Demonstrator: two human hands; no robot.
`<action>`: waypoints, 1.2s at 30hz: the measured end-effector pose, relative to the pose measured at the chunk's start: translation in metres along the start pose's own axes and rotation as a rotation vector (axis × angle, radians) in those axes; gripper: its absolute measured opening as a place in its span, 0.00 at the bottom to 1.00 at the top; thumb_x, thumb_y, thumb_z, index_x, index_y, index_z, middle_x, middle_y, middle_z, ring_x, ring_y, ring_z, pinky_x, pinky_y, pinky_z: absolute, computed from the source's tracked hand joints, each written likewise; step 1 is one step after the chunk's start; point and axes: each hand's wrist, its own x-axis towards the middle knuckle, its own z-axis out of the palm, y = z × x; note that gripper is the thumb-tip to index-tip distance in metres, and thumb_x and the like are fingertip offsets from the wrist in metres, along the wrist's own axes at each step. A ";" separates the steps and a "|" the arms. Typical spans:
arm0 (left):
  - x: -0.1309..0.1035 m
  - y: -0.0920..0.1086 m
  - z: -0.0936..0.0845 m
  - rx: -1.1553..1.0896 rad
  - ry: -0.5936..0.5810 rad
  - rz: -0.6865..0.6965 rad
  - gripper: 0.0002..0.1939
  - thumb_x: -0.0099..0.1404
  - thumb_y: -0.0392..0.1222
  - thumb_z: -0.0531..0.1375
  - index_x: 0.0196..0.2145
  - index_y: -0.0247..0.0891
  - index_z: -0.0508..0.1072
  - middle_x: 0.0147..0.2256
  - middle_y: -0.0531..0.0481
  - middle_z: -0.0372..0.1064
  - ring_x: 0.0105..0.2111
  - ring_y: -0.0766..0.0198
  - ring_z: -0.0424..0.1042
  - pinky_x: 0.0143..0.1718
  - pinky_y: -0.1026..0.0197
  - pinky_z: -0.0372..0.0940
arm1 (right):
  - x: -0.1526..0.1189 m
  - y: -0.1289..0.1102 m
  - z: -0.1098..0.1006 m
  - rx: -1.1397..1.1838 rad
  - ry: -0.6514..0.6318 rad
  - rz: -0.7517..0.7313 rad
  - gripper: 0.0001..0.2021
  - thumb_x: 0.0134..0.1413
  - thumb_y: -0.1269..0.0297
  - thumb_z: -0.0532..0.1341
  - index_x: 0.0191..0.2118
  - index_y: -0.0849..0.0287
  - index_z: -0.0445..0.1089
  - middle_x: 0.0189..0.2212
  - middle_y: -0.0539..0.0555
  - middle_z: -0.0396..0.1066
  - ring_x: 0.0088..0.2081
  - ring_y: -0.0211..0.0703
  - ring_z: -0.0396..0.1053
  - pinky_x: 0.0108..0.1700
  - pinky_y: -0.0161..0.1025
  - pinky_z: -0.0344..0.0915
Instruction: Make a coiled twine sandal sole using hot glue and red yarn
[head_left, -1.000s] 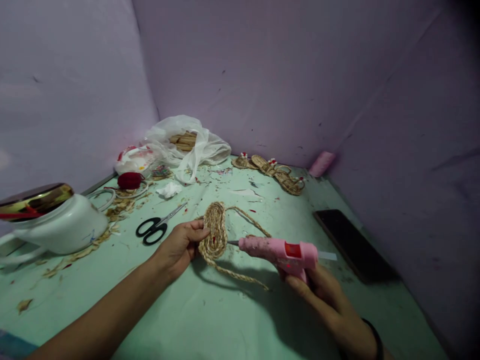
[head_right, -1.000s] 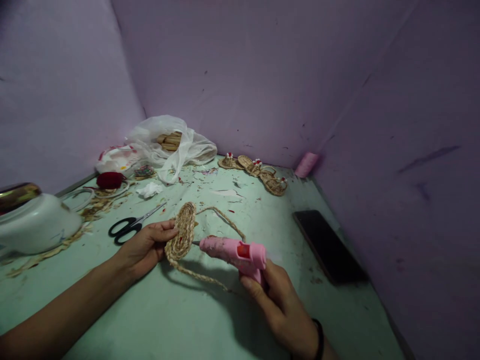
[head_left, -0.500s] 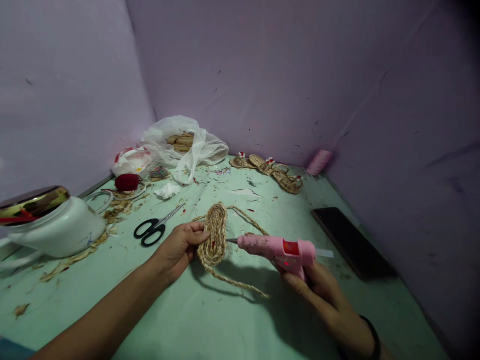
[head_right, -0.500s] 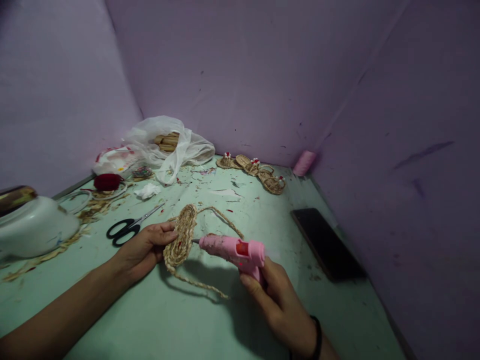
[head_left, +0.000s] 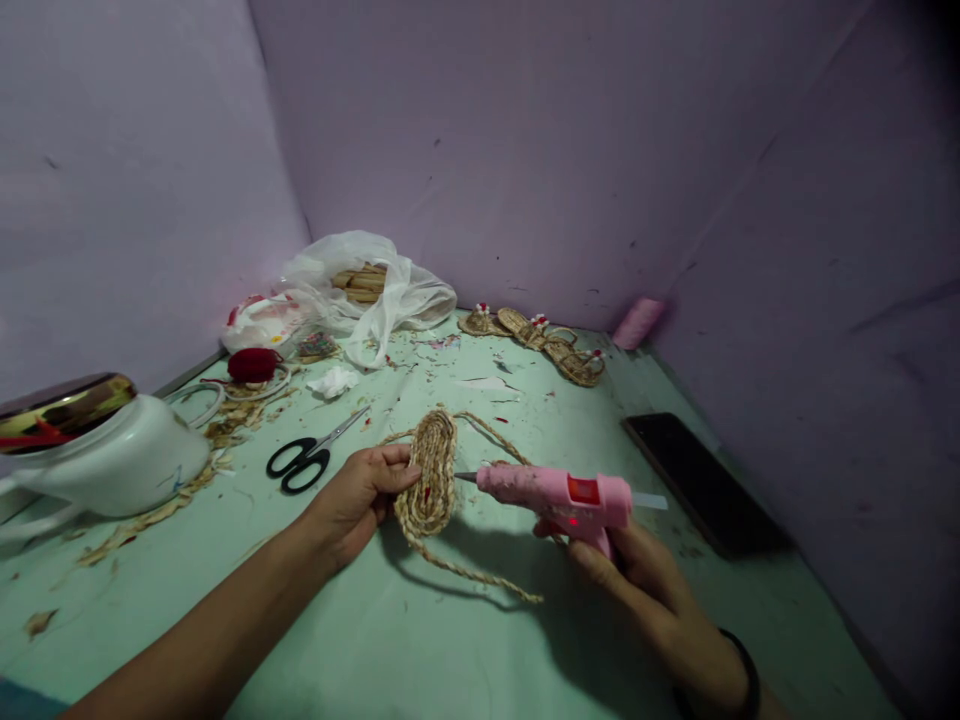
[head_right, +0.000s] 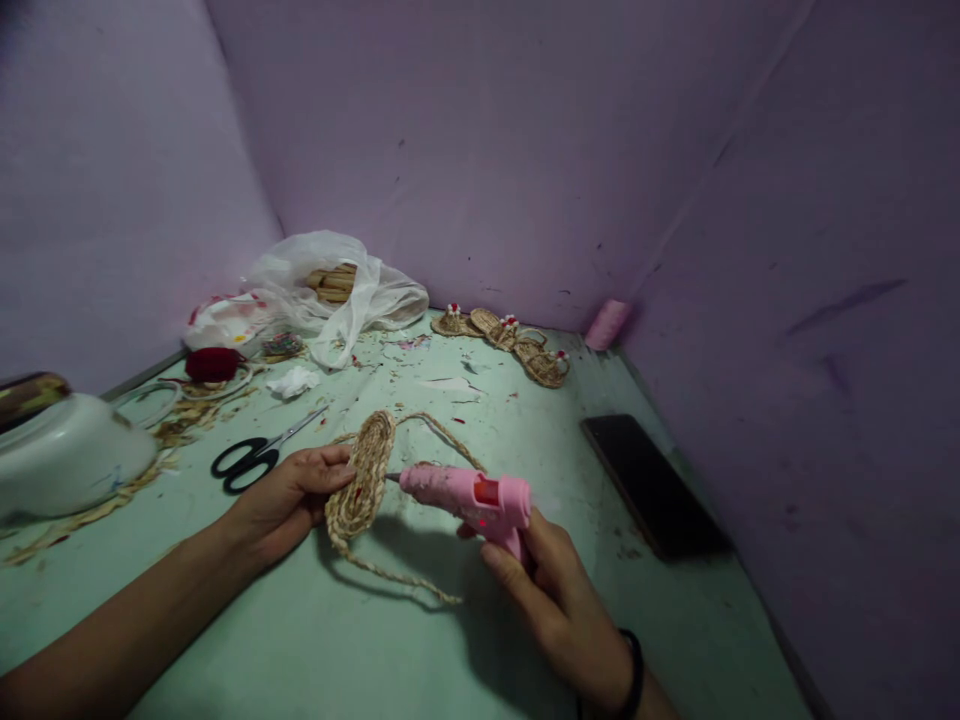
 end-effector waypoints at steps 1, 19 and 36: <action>0.000 0.000 0.000 0.001 -0.001 -0.001 0.09 0.45 0.28 0.64 0.29 0.28 0.76 0.24 0.44 0.74 0.22 0.65 0.71 0.26 0.66 0.65 | 0.000 0.000 0.000 0.019 -0.005 -0.006 0.12 0.55 0.66 0.54 0.43 0.55 0.70 0.31 0.52 0.74 0.31 0.41 0.71 0.33 0.35 0.69; -0.001 0.000 0.001 0.034 -0.026 -0.002 0.13 0.42 0.31 0.66 0.30 0.28 0.76 0.24 0.43 0.74 0.23 0.64 0.71 0.26 0.67 0.65 | -0.002 0.000 0.003 -0.004 0.042 0.038 0.07 0.55 0.65 0.55 0.38 0.57 0.69 0.29 0.52 0.74 0.29 0.40 0.71 0.30 0.32 0.69; -0.001 -0.001 -0.001 0.055 -0.056 -0.015 0.16 0.42 0.33 0.67 0.32 0.28 0.76 0.25 0.43 0.75 0.23 0.63 0.72 0.26 0.66 0.65 | -0.002 0.003 0.008 0.044 0.103 0.029 0.05 0.56 0.66 0.55 0.36 0.55 0.67 0.25 0.48 0.70 0.25 0.37 0.66 0.25 0.30 0.64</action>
